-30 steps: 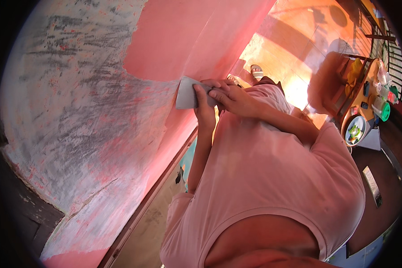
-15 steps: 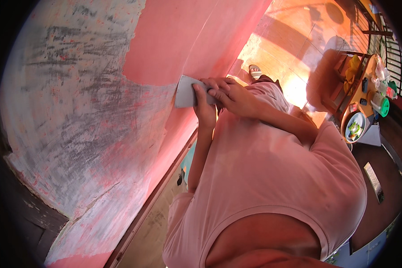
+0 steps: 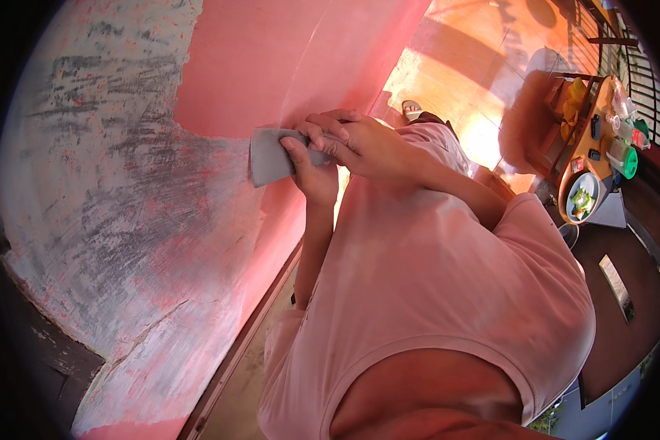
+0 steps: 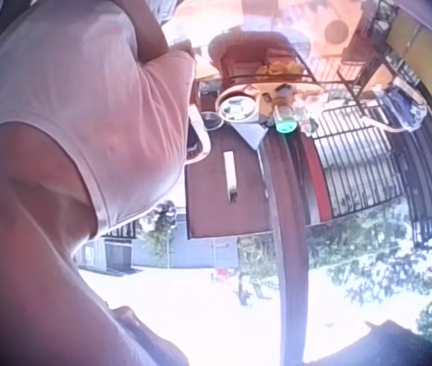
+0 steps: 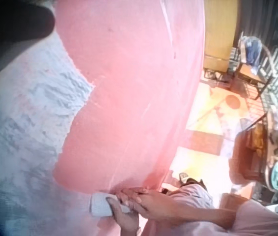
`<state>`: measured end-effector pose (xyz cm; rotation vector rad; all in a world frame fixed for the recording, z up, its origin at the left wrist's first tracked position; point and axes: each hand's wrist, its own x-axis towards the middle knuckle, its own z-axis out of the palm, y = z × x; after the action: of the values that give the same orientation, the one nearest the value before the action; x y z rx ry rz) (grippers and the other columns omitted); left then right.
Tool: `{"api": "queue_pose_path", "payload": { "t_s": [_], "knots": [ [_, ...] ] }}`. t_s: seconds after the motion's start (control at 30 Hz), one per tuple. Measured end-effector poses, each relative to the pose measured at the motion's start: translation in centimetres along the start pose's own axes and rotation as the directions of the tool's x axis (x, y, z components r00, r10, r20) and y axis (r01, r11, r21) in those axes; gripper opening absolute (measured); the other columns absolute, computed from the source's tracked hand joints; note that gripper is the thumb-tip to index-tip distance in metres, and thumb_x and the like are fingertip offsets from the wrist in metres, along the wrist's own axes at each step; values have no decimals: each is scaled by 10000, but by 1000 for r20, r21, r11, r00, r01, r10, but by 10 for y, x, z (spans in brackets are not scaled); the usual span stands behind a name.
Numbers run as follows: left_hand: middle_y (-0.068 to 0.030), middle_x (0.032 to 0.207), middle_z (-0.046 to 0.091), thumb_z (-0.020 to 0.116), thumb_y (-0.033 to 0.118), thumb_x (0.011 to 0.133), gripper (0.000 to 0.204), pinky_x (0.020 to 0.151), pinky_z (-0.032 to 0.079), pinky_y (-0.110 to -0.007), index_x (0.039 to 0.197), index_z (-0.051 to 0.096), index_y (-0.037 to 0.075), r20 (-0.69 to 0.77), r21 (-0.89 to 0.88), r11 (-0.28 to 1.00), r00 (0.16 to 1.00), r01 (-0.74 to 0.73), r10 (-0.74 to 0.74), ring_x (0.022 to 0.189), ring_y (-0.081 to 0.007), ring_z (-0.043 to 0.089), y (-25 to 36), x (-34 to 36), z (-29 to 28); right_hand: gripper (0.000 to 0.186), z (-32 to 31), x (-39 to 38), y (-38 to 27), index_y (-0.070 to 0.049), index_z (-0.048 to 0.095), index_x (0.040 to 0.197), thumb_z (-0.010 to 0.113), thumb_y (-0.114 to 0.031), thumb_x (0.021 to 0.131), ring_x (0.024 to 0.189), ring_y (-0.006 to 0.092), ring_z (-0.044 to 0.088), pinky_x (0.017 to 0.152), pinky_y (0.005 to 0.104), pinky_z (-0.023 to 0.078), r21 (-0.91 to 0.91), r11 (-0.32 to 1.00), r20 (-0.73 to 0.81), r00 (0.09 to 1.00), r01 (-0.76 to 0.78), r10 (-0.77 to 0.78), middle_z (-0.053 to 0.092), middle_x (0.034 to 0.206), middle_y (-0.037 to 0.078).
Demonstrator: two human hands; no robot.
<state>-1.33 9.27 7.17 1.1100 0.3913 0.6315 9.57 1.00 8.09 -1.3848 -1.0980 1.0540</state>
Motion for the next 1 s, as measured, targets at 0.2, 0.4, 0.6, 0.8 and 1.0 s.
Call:
{"api": "queue_pose_path", "payload": {
  "t_s": [0.2,0.4,0.6,0.8,1.0],
  "knots": [
    [-84,855,556,241,484,1067,472,937,430,-465,826,408,113,-4,46,997,998,60,-60,1020,-327,597,-1,-4,1,368,8,-2,11,-3,593,1225,458,-282,1027,1048,342,601,906,417,486,-2,998,-89,995,55,-55,651,1138,173],
    [-87,862,539,235,481,1069,483,922,438,-439,815,404,106,-17,44,983,984,179,-178,1007,-326,597,-16,-13,-9,310,24,-12,45,43,624,1118,528,-225,994,824,295,689,759,377,548,15,1000,-118,993,12,-10,676,1004,188],
    [-71,790,493,217,505,1061,498,966,460,-549,791,382,120,-43,52,998,998,45,-43,990,-340,597,-1,-3,-5,306,22,0,16,36,664,1051,493,-211,992,1025,311,642,818,412,538,-86,995,-136,989,44,-56,685,1042,172],
    [-70,756,476,235,524,1054,508,973,453,-587,775,363,118,-39,-4,992,991,126,-126,956,-334,602,-15,-11,-5,317,26,-12,29,28,689,1012,497,-223,991,1227,349,532,891,423,518,-35,998,-98,994,-58,55,682,1072,171],
    [-59,722,434,261,528,1049,500,1001,438,-597,772,344,120,-42,-79,989,990,128,-131,933,-326,601,-5,-8,0,299,32,-9,30,47,693,972,486,-169,970,1255,340,511,944,429,494,-21,996,-118,990,-86,83,690,1036,173]
  ]
}}
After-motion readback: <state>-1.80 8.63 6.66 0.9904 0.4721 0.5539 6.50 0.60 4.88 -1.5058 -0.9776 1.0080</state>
